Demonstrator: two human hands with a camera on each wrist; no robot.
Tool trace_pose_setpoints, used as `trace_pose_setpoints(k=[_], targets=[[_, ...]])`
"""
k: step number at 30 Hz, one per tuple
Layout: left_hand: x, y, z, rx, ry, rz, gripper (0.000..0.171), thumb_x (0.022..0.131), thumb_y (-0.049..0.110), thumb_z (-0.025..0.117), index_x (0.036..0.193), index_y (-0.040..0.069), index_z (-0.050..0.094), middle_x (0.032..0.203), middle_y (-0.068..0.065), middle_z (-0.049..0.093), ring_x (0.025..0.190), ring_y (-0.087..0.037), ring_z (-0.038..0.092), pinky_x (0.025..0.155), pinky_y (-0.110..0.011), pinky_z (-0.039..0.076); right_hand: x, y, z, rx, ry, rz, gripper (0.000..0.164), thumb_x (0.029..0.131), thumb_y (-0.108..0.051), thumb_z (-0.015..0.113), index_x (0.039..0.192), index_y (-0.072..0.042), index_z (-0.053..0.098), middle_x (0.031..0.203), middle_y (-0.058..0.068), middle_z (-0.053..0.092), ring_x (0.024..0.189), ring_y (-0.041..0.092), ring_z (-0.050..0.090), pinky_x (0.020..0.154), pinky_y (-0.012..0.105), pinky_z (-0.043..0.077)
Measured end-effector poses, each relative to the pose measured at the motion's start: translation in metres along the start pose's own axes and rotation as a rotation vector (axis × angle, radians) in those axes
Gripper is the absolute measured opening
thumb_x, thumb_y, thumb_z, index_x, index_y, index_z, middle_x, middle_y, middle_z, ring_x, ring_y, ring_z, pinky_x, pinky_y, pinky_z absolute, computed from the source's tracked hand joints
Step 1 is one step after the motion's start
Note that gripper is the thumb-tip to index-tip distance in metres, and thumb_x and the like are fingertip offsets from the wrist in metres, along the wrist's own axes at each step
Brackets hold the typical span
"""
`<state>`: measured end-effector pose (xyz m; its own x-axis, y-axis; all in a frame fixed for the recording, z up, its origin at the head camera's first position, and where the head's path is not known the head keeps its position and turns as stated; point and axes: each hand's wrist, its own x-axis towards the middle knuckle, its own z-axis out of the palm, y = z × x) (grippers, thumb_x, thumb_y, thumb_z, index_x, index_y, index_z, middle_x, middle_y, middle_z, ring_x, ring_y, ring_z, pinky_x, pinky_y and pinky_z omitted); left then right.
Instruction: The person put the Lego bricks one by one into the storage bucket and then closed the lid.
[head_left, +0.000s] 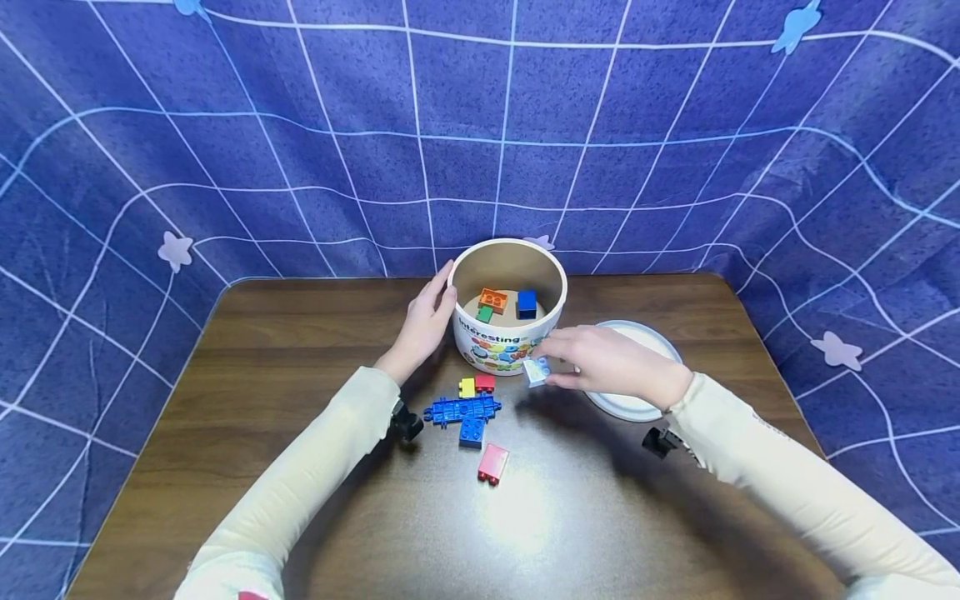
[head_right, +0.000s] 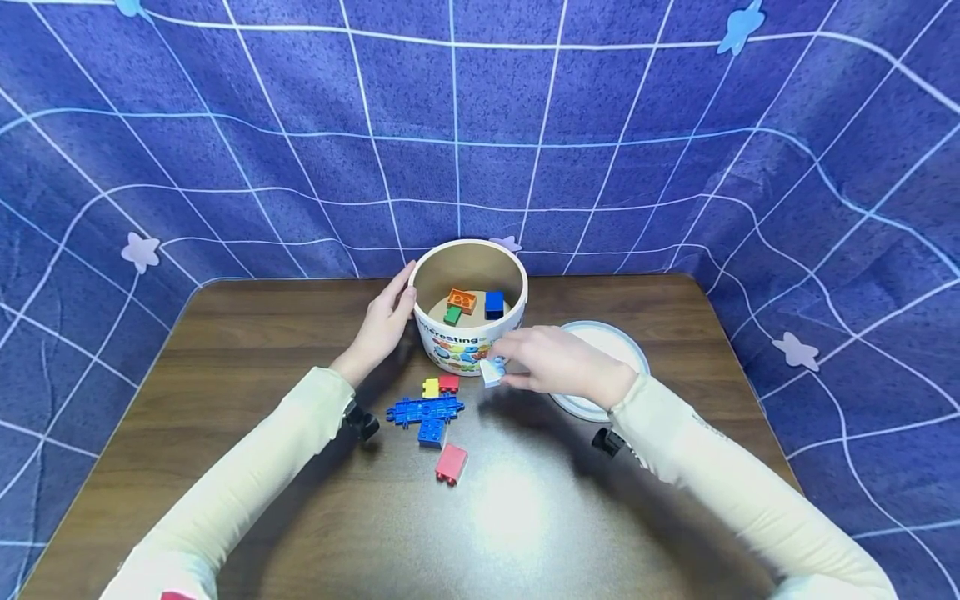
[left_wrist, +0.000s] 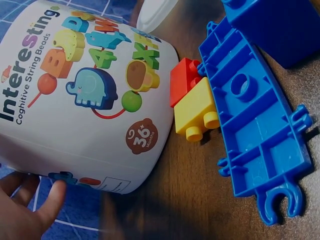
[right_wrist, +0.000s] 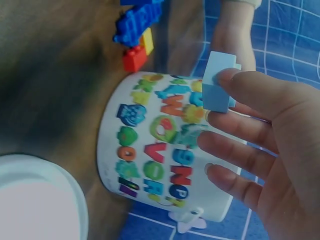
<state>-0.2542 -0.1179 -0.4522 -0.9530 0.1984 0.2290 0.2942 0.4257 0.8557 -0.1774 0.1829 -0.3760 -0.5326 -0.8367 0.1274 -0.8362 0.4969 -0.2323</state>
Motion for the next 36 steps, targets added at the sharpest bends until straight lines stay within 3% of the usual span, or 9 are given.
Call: trace_pose_setpoints(k=[6, 13, 18, 25, 36], targets=[[0.000, 0.001, 0.000, -0.005, 0.000, 0.003, 0.055, 0.113, 0.028, 0.044, 0.165, 0.014, 0.033, 0.168, -0.011, 0.034, 0.155, -0.028, 0.032, 0.125, -0.046, 0.031, 0.002, -0.001, -0.015, -0.010, 0.034, 0.002, 0.032, 0.092, -0.022, 0.082, 0.121, -0.010, 0.072, 0.111, 0.001, 0.074, 0.087, 0.011, 0.066, 0.080, 0.034, 0.061], [-0.001, 0.001, -0.001, 0.005, 0.003, 0.000, 0.055, 0.113, 0.029, 0.043, 0.165, 0.014, 0.032, 0.168, -0.011, 0.033, 0.155, -0.028, 0.032, 0.125, -0.046, 0.031, 0.007, 0.004, -0.029, 0.023, 0.075, 0.036, 0.032, 0.092, -0.018, 0.081, 0.122, -0.010, 0.073, 0.109, 0.000, 0.074, 0.089, 0.011, 0.068, 0.080, 0.035, 0.060], [-0.001, 0.003, -0.001, 0.002, 0.000, -0.005, 0.055, 0.113, 0.028, 0.043, 0.165, 0.013, 0.032, 0.169, -0.011, 0.033, 0.155, -0.028, 0.031, 0.124, -0.047, 0.032, 0.011, 0.010, -0.038, 0.049, 0.070, 0.080, 0.029, 0.093, -0.017, 0.081, 0.120, -0.009, 0.073, 0.107, 0.001, 0.072, 0.088, 0.010, 0.071, 0.080, 0.032, 0.061], [0.000, 0.002, 0.000, 0.003, 0.001, -0.007, 0.054, 0.113, 0.028, 0.044, 0.165, 0.015, 0.033, 0.168, -0.011, 0.034, 0.154, -0.028, 0.033, 0.124, -0.046, 0.033, 0.021, 0.018, -0.052, 0.035, 0.065, 0.121, 0.028, 0.095, -0.019, 0.079, 0.121, -0.009, 0.072, 0.113, 0.003, 0.073, 0.088, 0.015, 0.067, 0.080, 0.038, 0.060], [0.001, 0.001, 0.000, 0.010, 0.005, -0.005, 0.054, 0.113, 0.029, 0.042, 0.165, 0.015, 0.033, 0.168, -0.011, 0.034, 0.154, -0.027, 0.033, 0.124, -0.044, 0.032, 0.046, 0.035, -0.062, -0.001, 0.057, 0.122, 0.027, 0.095, -0.019, 0.077, 0.120, -0.009, 0.072, 0.112, 0.004, 0.072, 0.086, 0.016, 0.068, 0.079, 0.039, 0.059]])
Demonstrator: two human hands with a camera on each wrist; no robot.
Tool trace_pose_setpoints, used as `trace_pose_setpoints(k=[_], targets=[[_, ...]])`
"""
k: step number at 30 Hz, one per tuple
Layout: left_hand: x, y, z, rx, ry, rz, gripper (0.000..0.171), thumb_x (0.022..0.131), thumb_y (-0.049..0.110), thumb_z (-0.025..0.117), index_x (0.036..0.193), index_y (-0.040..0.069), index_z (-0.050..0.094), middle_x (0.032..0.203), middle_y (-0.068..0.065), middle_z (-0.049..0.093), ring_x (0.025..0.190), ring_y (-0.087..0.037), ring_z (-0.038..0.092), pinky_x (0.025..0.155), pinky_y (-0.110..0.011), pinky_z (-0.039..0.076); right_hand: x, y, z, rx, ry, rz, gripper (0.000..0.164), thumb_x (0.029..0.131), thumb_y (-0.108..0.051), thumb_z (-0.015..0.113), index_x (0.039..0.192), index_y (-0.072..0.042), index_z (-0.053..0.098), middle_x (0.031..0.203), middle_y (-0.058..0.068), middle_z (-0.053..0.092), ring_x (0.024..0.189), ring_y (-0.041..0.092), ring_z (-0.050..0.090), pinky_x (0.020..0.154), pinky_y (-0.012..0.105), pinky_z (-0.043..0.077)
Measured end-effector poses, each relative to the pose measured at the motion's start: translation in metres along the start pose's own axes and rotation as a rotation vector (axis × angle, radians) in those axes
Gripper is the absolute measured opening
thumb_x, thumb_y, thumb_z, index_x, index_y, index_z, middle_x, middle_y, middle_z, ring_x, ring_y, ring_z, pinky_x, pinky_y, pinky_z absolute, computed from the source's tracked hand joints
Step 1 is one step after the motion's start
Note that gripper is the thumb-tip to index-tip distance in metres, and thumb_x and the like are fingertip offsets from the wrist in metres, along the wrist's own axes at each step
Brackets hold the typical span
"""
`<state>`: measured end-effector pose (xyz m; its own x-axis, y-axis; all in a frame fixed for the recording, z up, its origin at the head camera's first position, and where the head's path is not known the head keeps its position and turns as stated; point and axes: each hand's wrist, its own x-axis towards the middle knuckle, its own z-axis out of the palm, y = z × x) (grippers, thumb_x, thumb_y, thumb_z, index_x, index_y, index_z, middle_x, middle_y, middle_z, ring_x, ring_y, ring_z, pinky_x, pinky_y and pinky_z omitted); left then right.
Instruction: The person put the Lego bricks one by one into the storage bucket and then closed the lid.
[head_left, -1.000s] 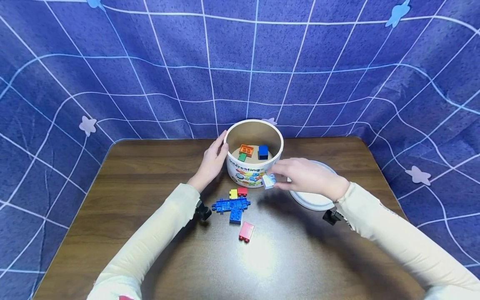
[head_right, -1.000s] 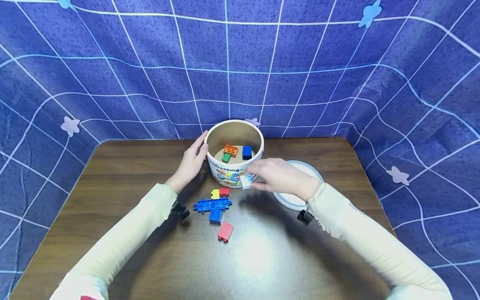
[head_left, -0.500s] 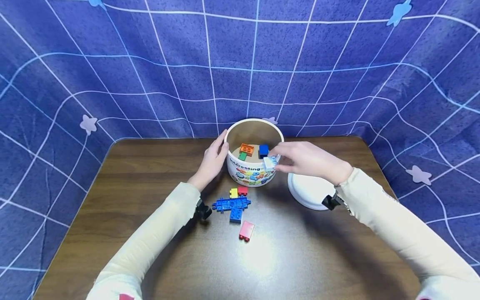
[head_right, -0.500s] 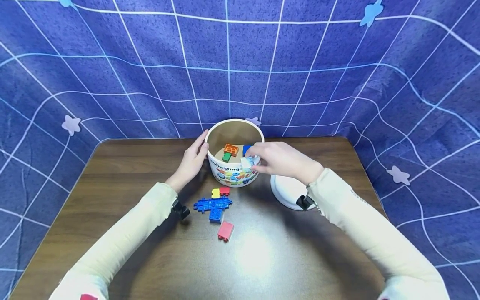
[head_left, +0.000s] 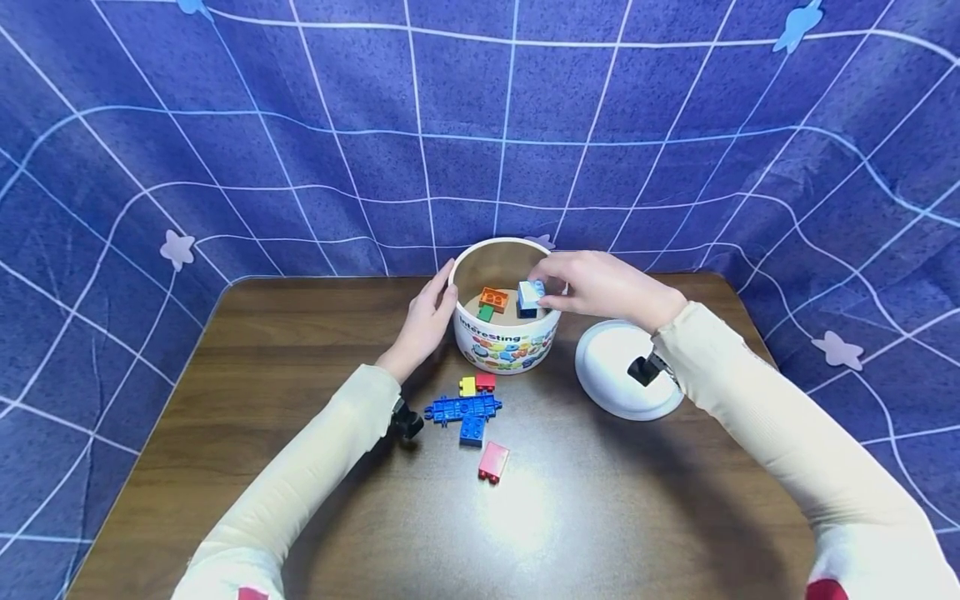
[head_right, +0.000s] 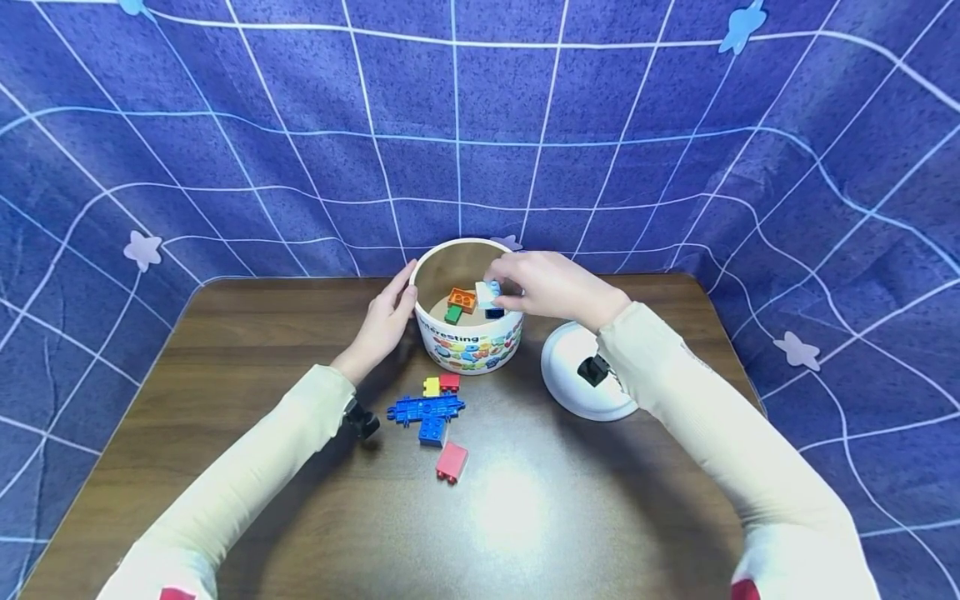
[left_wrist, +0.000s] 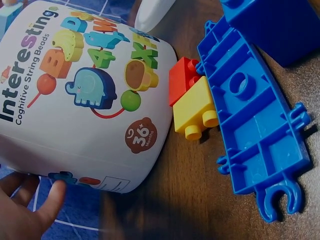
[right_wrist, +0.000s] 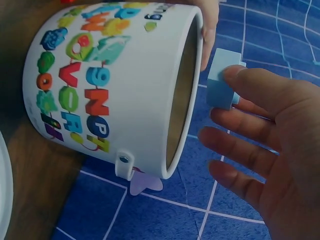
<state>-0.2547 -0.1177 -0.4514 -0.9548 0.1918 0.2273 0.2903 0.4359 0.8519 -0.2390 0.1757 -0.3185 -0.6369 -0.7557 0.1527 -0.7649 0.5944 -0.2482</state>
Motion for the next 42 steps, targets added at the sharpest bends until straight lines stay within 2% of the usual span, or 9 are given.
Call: trace_pose_setpoints(k=[4, 9, 14, 24, 29, 36, 42], targets=[[0.000, 0.001, -0.001, 0.001, -0.002, -0.003, 0.055, 0.113, 0.028, 0.043, 0.164, 0.012, 0.033, 0.168, -0.012, 0.034, 0.154, -0.028, 0.033, 0.124, -0.046, 0.032, 0.011, 0.004, -0.002, -0.006, -0.016, 0.026, 0.028, 0.096, -0.019, 0.077, 0.121, -0.008, 0.072, 0.110, 0.005, 0.073, 0.087, 0.019, 0.069, 0.081, 0.042, 0.059], [0.001, -0.001, 0.000, 0.005, -0.001, 0.005, 0.054, 0.113, 0.027, 0.043, 0.164, 0.012, 0.033, 0.168, -0.012, 0.034, 0.154, -0.029, 0.033, 0.123, -0.046, 0.033, 0.023, 0.010, -0.004, -0.020, -0.030, 0.057, 0.028, 0.097, -0.020, 0.075, 0.121, -0.006, 0.071, 0.103, 0.008, 0.072, 0.080, 0.021, 0.064, 0.074, 0.042, 0.056], [0.000, -0.002, 0.000, 0.005, -0.003, 0.006, 0.054, 0.113, 0.026, 0.043, 0.164, 0.012, 0.033, 0.168, -0.012, 0.034, 0.154, -0.029, 0.033, 0.123, -0.047, 0.033, 0.034, 0.015, -0.005, -0.020, -0.030, 0.075, 0.030, 0.098, -0.022, 0.073, 0.123, -0.005, 0.071, 0.102, 0.008, 0.070, 0.080, 0.021, 0.063, 0.073, 0.041, 0.055], [-0.001, 0.002, -0.001, 0.015, 0.003, 0.010, 0.054, 0.113, 0.025, 0.043, 0.164, 0.010, 0.034, 0.167, -0.013, 0.035, 0.154, -0.029, 0.033, 0.125, -0.046, 0.031, 0.051, 0.019, -0.005, 0.000, -0.025, 0.096, 0.030, 0.098, -0.021, 0.072, 0.123, -0.005, 0.071, 0.113, 0.009, 0.072, 0.085, 0.023, 0.067, 0.079, 0.042, 0.057], [-0.001, 0.004, -0.001, 0.023, 0.009, 0.023, 0.054, 0.113, 0.024, 0.043, 0.163, 0.008, 0.035, 0.167, -0.013, 0.036, 0.154, -0.028, 0.034, 0.126, -0.044, 0.029, 0.054, 0.020, 0.000, -0.002, -0.037, 0.102, 0.033, 0.098, -0.022, 0.073, 0.125, -0.004, 0.071, 0.116, 0.011, 0.071, 0.089, 0.024, 0.068, 0.082, 0.043, 0.058], [-0.001, 0.004, -0.001, 0.012, 0.005, 0.010, 0.054, 0.113, 0.025, 0.043, 0.164, 0.011, 0.034, 0.167, -0.011, 0.035, 0.154, -0.027, 0.032, 0.126, -0.043, 0.028, 0.053, 0.025, 0.011, -0.023, -0.066, 0.089, 0.037, 0.098, -0.021, 0.073, 0.130, -0.003, 0.068, 0.125, 0.015, 0.070, 0.103, 0.032, 0.071, 0.095, 0.048, 0.057], [-0.002, 0.005, -0.001, 0.009, 0.002, 0.002, 0.054, 0.113, 0.026, 0.042, 0.165, 0.013, 0.033, 0.168, -0.010, 0.034, 0.155, -0.025, 0.032, 0.126, -0.043, 0.028, 0.049, 0.022, 0.013, -0.009, -0.065, 0.078, 0.035, 0.099, -0.020, 0.072, 0.128, -0.002, 0.069, 0.125, 0.015, 0.070, 0.100, 0.030, 0.072, 0.094, 0.048, 0.058]])
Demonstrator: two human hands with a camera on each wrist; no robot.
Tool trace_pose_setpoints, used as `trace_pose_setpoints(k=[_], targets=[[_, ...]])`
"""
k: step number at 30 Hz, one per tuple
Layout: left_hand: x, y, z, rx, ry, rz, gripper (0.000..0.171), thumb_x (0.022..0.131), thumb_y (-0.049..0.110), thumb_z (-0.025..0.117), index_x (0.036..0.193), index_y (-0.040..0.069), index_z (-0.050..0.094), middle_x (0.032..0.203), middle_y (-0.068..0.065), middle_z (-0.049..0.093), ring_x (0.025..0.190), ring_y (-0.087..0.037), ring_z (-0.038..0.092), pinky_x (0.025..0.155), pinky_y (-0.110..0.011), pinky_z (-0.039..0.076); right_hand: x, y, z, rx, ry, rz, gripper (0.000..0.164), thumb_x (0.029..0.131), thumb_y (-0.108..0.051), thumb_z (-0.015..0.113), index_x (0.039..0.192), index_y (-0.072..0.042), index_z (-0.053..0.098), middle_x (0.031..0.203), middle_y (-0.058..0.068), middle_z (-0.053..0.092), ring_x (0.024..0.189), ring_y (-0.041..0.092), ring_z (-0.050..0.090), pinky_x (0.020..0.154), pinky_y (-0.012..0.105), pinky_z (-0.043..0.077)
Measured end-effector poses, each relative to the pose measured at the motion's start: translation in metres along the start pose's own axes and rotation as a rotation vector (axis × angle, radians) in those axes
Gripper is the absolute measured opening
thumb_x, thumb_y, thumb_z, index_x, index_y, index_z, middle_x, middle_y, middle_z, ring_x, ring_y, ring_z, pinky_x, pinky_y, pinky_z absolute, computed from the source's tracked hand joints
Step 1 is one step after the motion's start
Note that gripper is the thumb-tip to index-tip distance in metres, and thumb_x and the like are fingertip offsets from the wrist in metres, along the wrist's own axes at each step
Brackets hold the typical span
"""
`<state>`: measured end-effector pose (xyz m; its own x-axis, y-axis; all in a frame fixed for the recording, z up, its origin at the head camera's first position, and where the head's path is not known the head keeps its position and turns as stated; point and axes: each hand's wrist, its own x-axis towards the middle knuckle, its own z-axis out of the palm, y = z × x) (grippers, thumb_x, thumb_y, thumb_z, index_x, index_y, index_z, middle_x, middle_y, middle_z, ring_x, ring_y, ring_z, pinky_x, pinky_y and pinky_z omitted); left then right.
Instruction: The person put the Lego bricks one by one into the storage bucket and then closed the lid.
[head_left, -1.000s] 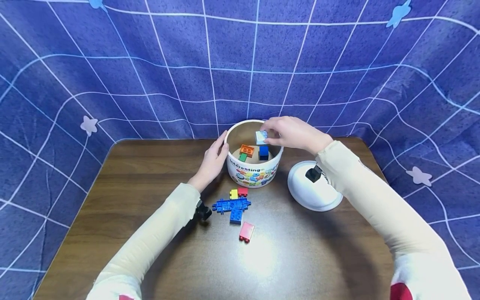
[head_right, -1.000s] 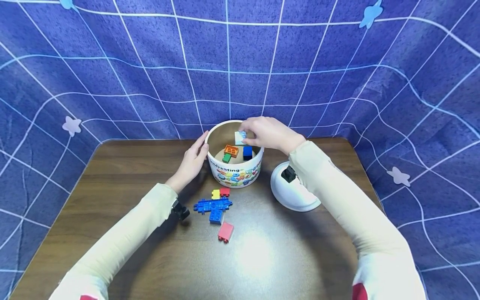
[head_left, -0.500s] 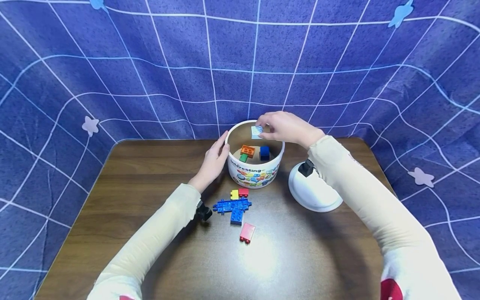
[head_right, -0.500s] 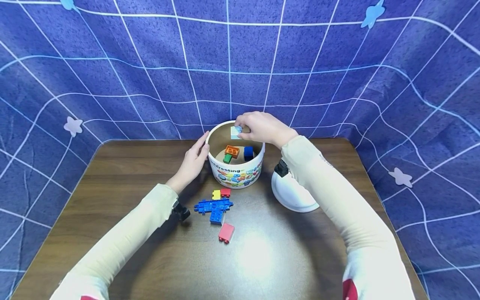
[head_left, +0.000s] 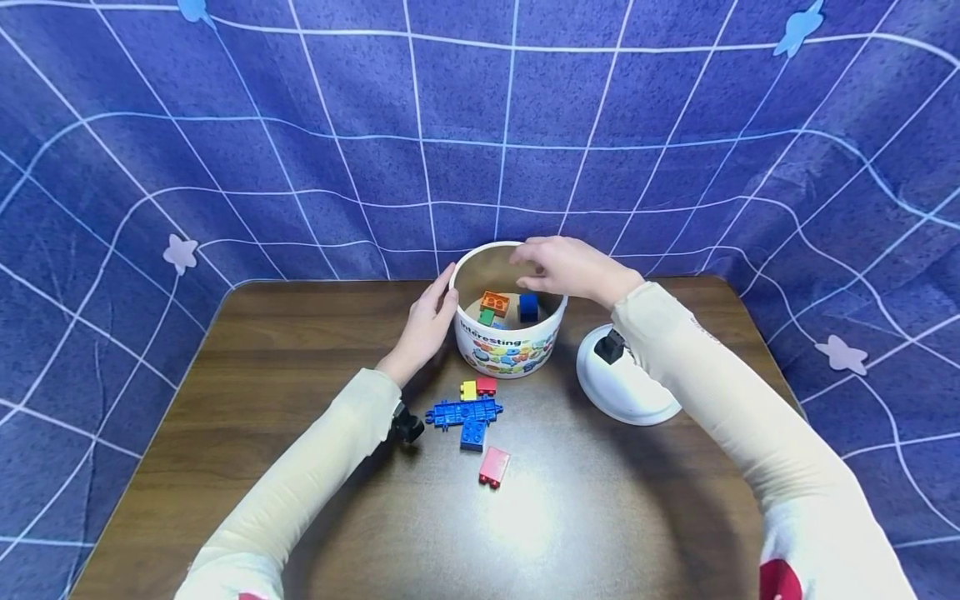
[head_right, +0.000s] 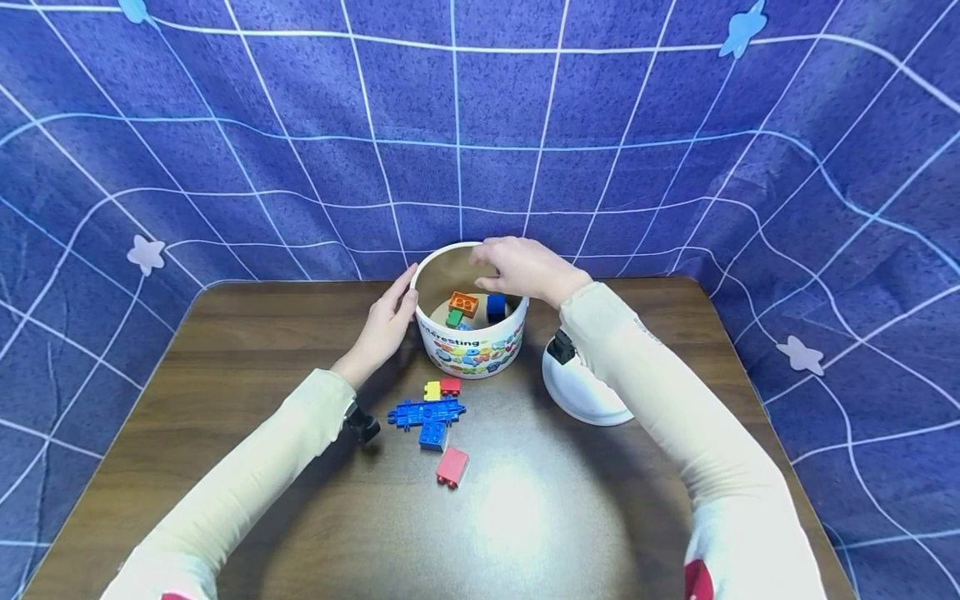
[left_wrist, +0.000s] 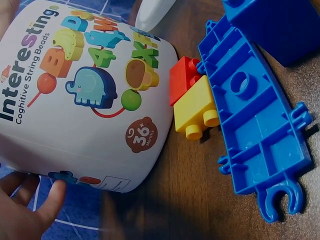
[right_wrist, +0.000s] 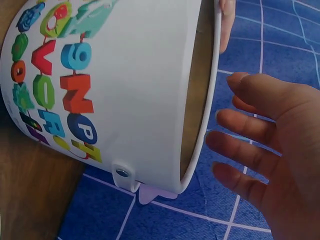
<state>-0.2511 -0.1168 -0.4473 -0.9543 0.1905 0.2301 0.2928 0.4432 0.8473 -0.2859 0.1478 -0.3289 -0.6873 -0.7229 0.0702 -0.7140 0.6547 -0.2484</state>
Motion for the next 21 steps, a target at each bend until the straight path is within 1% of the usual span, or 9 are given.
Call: trace_pose_setpoints(k=[6, 10, 13, 14, 18, 21], targets=[[0.000, 0.000, 0.000, -0.004, 0.001, 0.003, 0.054, 0.113, 0.026, 0.043, 0.164, 0.012, 0.033, 0.168, -0.011, 0.034, 0.155, -0.027, 0.032, 0.126, -0.044, 0.028, -0.008, -0.005, 0.004, -0.009, 0.008, -0.033, 0.032, 0.099, -0.021, 0.072, 0.127, -0.004, 0.069, 0.121, 0.012, 0.071, 0.094, 0.027, 0.070, 0.088, 0.045, 0.058], [0.000, 0.000, 0.000, -0.009, -0.003, -0.006, 0.054, 0.113, 0.027, 0.042, 0.164, 0.012, 0.032, 0.168, -0.010, 0.033, 0.155, -0.026, 0.031, 0.126, -0.044, 0.030, -0.015, -0.009, 0.006, -0.001, 0.018, -0.059, 0.031, 0.099, -0.018, 0.072, 0.126, -0.003, 0.070, 0.119, 0.012, 0.071, 0.101, 0.027, 0.069, 0.093, 0.046, 0.057], [0.000, -0.001, 0.001, -0.005, -0.004, -0.012, 0.054, 0.113, 0.028, 0.042, 0.165, 0.014, 0.032, 0.169, -0.009, 0.033, 0.155, -0.025, 0.031, 0.125, -0.043, 0.030, -0.022, -0.013, 0.007, 0.018, 0.018, -0.070, 0.031, 0.099, -0.017, 0.072, 0.127, -0.003, 0.070, 0.121, 0.012, 0.071, 0.109, 0.027, 0.069, 0.099, 0.046, 0.056], [0.000, 0.000, 0.001, -0.005, -0.003, -0.012, 0.054, 0.113, 0.028, 0.042, 0.165, 0.014, 0.032, 0.169, -0.009, 0.033, 0.155, -0.025, 0.031, 0.126, -0.043, 0.030, -0.025, -0.015, 0.007, 0.023, 0.018, -0.072, 0.031, 0.099, -0.017, 0.072, 0.127, -0.004, 0.070, 0.121, 0.011, 0.071, 0.109, 0.027, 0.069, 0.098, 0.046, 0.056], [0.000, -0.001, 0.001, -0.003, 0.000, -0.011, 0.054, 0.113, 0.028, 0.042, 0.165, 0.016, 0.032, 0.169, -0.009, 0.033, 0.155, -0.025, 0.031, 0.126, -0.044, 0.029, -0.033, -0.020, 0.008, 0.031, 0.038, -0.100, 0.029, 0.099, -0.017, 0.073, 0.126, -0.006, 0.071, 0.118, 0.009, 0.071, 0.096, 0.023, 0.069, 0.091, 0.044, 0.058], [0.000, -0.001, 0.000, -0.003, 0.002, -0.008, 0.054, 0.113, 0.029, 0.042, 0.165, 0.016, 0.032, 0.168, -0.009, 0.033, 0.155, -0.026, 0.031, 0.126, -0.044, 0.029, -0.038, -0.022, 0.010, 0.022, 0.065, -0.133, 0.027, 0.098, -0.018, 0.074, 0.123, -0.007, 0.071, 0.114, 0.007, 0.071, 0.084, 0.021, 0.066, 0.083, 0.042, 0.058]])
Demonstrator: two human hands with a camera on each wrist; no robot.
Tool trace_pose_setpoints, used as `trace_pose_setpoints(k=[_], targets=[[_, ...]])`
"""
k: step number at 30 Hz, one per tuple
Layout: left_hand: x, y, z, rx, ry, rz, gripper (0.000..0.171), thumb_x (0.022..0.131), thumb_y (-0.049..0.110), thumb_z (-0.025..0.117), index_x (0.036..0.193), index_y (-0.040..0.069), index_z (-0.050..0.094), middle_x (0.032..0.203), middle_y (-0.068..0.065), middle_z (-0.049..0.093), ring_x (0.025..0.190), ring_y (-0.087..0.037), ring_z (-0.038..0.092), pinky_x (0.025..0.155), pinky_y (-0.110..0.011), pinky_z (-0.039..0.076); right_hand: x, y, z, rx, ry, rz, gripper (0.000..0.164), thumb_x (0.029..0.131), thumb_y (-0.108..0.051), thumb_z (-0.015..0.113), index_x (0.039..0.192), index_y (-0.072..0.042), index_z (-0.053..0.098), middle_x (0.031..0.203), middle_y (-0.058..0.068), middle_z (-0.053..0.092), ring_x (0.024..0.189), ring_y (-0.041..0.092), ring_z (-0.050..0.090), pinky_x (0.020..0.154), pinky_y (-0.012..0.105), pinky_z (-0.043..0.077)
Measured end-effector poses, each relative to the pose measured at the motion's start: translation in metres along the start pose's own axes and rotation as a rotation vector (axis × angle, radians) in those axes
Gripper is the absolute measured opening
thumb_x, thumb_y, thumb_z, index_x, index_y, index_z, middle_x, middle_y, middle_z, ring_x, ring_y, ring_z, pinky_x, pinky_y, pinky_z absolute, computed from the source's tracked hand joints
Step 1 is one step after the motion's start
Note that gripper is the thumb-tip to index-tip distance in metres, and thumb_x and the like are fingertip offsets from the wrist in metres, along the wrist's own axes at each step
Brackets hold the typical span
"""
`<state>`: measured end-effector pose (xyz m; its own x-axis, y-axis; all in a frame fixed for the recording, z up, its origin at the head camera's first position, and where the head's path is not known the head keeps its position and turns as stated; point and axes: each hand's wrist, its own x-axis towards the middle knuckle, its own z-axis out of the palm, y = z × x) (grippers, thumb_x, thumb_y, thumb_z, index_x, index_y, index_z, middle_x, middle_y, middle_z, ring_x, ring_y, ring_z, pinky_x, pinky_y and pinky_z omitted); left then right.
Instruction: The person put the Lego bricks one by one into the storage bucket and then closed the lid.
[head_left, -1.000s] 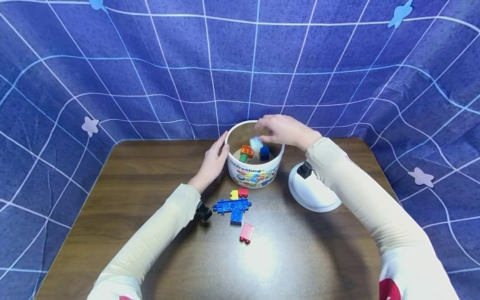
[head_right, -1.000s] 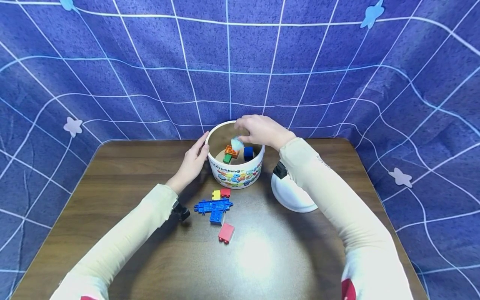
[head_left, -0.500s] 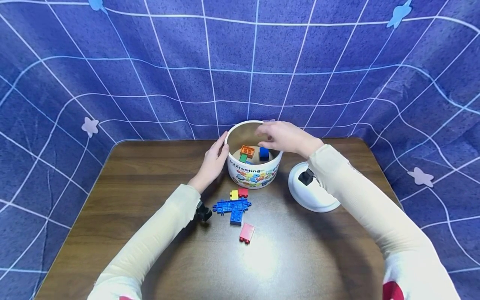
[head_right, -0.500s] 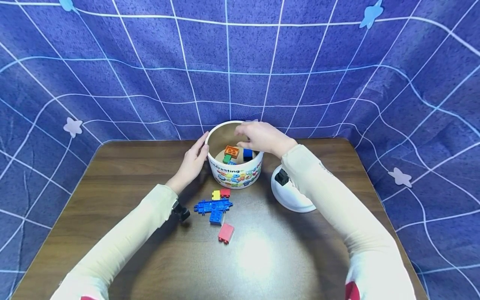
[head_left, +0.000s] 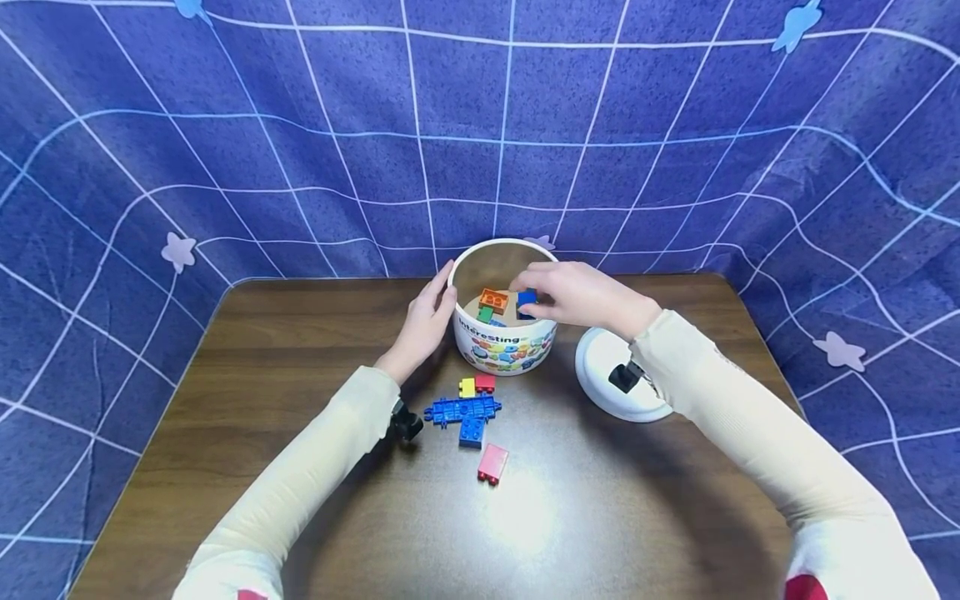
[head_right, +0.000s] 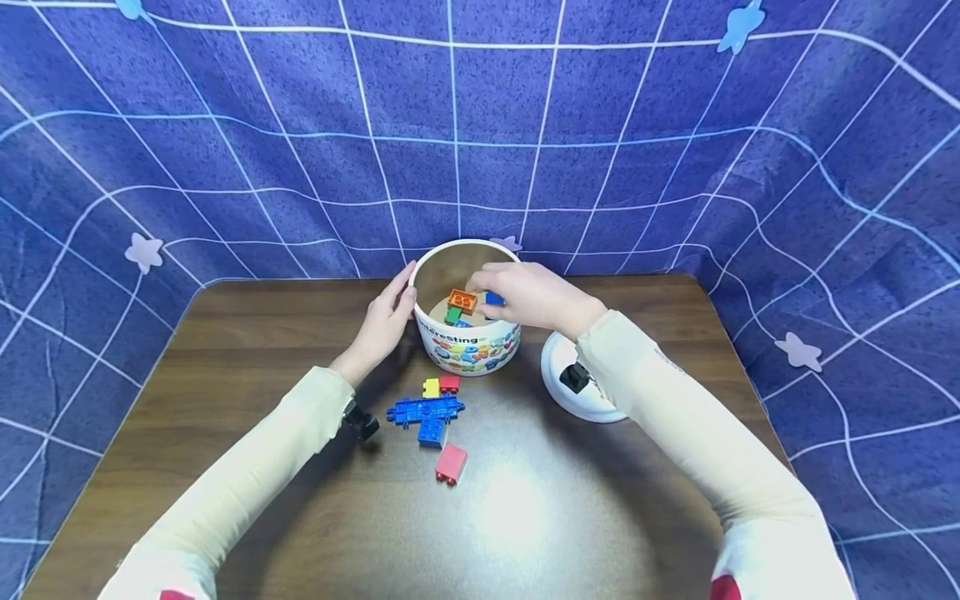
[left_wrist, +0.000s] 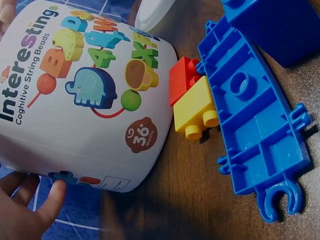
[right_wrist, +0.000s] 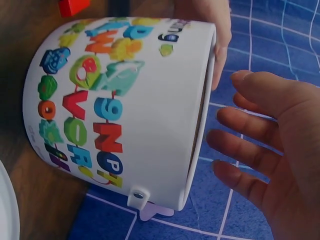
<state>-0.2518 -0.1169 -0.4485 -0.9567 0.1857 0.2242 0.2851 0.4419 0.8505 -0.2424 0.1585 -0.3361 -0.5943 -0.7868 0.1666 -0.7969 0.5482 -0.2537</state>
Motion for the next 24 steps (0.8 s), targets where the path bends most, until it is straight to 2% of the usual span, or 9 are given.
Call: trace_pose_setpoints(k=[6, 16, 24], targets=[[0.001, 0.002, -0.003, 0.007, -0.008, 0.004, 0.054, 0.113, 0.027, 0.044, 0.164, 0.015, 0.034, 0.168, -0.009, 0.035, 0.154, -0.026, 0.033, 0.126, -0.043, 0.030, -0.010, -0.008, 0.004, -0.002, 0.016, -0.030, 0.028, 0.098, -0.020, 0.075, 0.123, -0.008, 0.072, 0.109, 0.005, 0.071, 0.078, 0.017, 0.063, 0.077, 0.038, 0.058], [0.004, 0.002, -0.009, 0.042, -0.054, 0.014, 0.056, 0.112, 0.028, 0.046, 0.164, 0.011, 0.033, 0.168, -0.012, 0.034, 0.153, -0.028, 0.035, 0.125, -0.045, 0.032, -0.025, -0.018, 0.015, -0.019, 0.049, -0.099, 0.026, 0.094, -0.017, 0.079, 0.119, -0.009, 0.073, 0.103, 0.005, 0.071, 0.090, 0.020, 0.064, 0.082, 0.041, 0.059], [0.003, 0.001, -0.010, 0.024, -0.061, 0.018, 0.056, 0.112, 0.027, 0.046, 0.164, 0.011, 0.032, 0.168, -0.011, 0.034, 0.154, -0.028, 0.034, 0.125, -0.044, 0.032, -0.032, -0.027, 0.021, -0.035, 0.077, -0.150, 0.027, 0.094, -0.019, 0.079, 0.118, -0.007, 0.073, 0.101, 0.006, 0.071, 0.087, 0.020, 0.063, 0.079, 0.039, 0.058]])
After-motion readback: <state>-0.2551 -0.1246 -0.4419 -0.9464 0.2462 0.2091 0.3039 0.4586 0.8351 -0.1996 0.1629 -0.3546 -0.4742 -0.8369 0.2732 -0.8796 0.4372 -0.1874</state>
